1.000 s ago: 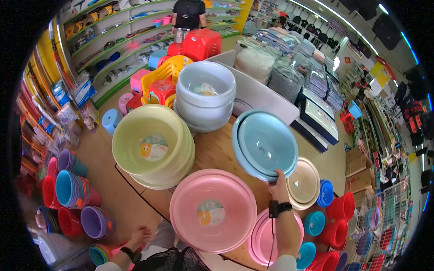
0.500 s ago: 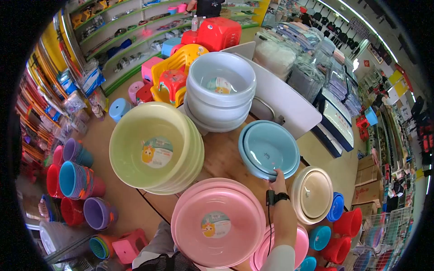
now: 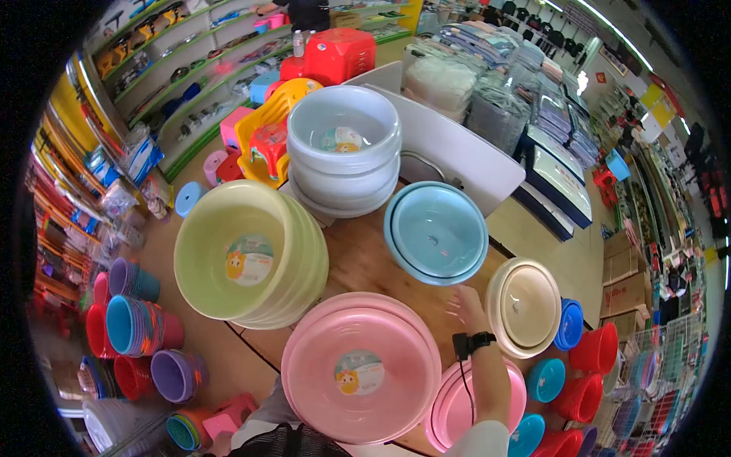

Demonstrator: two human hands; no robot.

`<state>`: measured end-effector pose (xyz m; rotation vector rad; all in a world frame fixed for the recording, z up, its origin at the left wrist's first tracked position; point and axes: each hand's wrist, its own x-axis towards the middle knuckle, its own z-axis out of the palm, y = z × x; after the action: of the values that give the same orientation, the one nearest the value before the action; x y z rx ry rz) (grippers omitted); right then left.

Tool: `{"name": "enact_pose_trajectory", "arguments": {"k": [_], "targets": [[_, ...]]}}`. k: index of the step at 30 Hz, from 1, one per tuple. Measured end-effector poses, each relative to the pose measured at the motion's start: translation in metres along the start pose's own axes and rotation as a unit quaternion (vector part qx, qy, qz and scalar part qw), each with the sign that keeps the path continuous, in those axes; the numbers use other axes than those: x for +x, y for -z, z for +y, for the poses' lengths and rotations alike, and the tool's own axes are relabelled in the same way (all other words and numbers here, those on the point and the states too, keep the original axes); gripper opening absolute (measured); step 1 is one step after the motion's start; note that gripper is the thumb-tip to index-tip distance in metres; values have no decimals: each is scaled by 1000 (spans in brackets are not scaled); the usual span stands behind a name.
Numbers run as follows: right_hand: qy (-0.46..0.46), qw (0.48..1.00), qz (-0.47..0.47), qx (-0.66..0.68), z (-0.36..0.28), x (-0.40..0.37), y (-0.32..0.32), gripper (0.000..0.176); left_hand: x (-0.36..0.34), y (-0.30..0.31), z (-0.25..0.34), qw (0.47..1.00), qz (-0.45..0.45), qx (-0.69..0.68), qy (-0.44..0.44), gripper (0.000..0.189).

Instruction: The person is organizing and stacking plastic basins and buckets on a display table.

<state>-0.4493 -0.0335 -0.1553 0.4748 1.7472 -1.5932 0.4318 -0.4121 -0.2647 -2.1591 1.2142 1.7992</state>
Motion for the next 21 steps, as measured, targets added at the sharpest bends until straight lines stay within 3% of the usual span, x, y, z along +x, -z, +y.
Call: {"name": "enact_pose_trajectory", "arguments": {"k": [2, 4, 6, 8, 11, 12, 14, 17, 18, 21], "targets": [[25, 999, -31, 0, -1, -36, 5, 60, 44, 4, 19, 995, -66, -42, -60, 14], [42, 997, -67, 3, -1, -71, 5, 57, 100, 6, 43, 952, -235, -166, -106, 14], [16, 995, -94, 42, 14, -80, 10, 54, 32, -75, 138, 980, -21, 67, -186, 17], [-53, 985, -117, 114, 32, -60, 11, 54, -13, -140, 209, 953, -95, 60, -283, 31], [-81, 972, -119, 188, 45, -37, -11, 59, -128, -228, 287, 904, -194, 16, -382, 54], [-72, 971, -118, 197, 46, -26, -15, 60, -158, -246, 300, 885, -233, 40, -400, 67], [-53, 969, -116, 213, 46, 0, -24, 63, -182, -284, 302, 856, -279, 37, -433, 72], [-38, 947, -84, 308, 46, 48, -28, 58, -187, -306, 292, 824, -163, 175, -513, 78], [2, 949, -93, 302, 44, 57, -30, 64, -193, -308, 295, 816, -192, 133, -529, 78], [-30, 907, -132, 400, 32, 73, -23, 52, -198, -303, 293, 816, -149, 182, -527, 75]]}}
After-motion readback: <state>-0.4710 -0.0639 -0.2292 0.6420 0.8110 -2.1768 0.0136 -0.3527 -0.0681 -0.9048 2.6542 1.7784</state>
